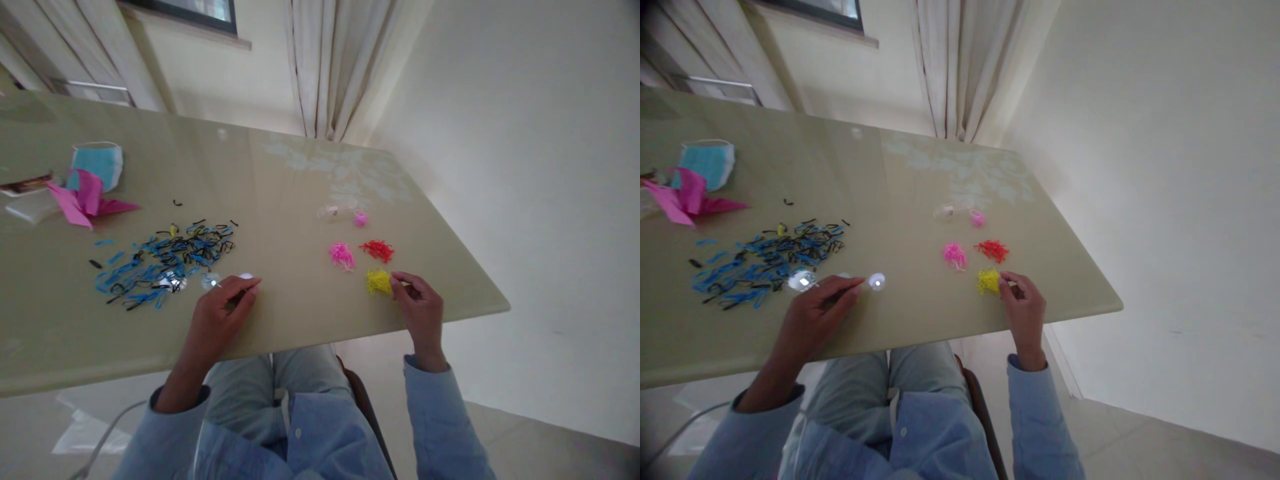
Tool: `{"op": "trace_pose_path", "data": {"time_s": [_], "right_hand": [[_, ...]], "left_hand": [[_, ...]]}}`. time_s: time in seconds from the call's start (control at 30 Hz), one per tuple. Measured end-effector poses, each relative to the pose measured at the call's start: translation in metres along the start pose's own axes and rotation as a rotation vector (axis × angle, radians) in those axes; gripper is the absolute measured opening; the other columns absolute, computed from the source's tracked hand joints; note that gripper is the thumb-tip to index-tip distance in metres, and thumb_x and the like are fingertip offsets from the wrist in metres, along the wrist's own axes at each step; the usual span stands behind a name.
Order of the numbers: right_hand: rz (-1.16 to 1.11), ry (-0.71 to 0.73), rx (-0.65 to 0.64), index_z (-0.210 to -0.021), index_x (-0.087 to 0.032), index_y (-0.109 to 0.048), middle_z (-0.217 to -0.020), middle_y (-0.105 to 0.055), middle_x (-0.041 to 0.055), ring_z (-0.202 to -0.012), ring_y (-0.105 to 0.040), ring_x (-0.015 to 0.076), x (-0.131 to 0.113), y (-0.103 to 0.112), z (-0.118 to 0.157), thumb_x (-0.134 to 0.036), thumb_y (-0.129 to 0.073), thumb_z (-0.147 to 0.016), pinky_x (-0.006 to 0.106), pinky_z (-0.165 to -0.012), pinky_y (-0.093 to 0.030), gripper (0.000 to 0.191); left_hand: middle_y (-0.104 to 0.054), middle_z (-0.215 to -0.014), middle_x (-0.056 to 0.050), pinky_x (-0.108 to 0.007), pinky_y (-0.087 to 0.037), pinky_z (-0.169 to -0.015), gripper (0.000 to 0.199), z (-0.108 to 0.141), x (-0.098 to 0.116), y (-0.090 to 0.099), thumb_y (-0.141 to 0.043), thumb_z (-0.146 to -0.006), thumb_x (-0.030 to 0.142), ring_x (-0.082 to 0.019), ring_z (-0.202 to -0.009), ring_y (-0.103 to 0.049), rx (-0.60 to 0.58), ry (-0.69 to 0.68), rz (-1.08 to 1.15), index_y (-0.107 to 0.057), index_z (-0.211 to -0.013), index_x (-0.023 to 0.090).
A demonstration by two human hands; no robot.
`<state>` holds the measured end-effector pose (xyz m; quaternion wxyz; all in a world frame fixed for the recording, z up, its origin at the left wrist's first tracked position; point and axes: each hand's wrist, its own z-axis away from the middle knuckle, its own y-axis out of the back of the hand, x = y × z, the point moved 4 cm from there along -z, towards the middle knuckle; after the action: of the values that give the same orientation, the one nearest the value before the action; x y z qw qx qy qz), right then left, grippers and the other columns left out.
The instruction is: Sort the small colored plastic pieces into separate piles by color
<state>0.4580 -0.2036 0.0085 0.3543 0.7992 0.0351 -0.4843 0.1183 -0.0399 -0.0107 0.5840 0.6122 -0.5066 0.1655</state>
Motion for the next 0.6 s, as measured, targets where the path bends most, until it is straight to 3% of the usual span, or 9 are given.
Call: {"op": "trace_pose_path", "data": {"time_s": [0.37,0.6], "right_hand": [[0.031,-0.015,0.018,-0.096,-0.017,-0.076,-0.062,-0.067,0.0021,-0.057,-0.062,0.0172,0.008,0.000,-0.004,-0.047,-0.070,-0.078,0.028,-0.056,-0.048,0.036],[-0.098,-0.016,0.058,-0.095,-0.017,-0.074,-0.063,-0.065,0.0002,-0.055,-0.059,0.0146,-0.008,0.001,0.013,-0.045,-0.070,-0.082,0.025,-0.053,-0.046,0.030]], "left_hand": [[-0.075,-0.094,-0.003,-0.030,-0.055,-0.082,0.028,0.000,0.003,0.001,-0.058,-0.088,0.040,-0.019,-0.087,-0.069,0.008,0.021,-0.004,-0.076,-0.098,0.021],[-0.075,-0.093,-0.005,-0.032,-0.054,-0.083,0.026,-0.001,0.003,0.000,-0.057,-0.088,0.038,-0.020,-0.087,-0.068,0.028,0.019,0.026,-0.075,-0.096,0.021]]}}
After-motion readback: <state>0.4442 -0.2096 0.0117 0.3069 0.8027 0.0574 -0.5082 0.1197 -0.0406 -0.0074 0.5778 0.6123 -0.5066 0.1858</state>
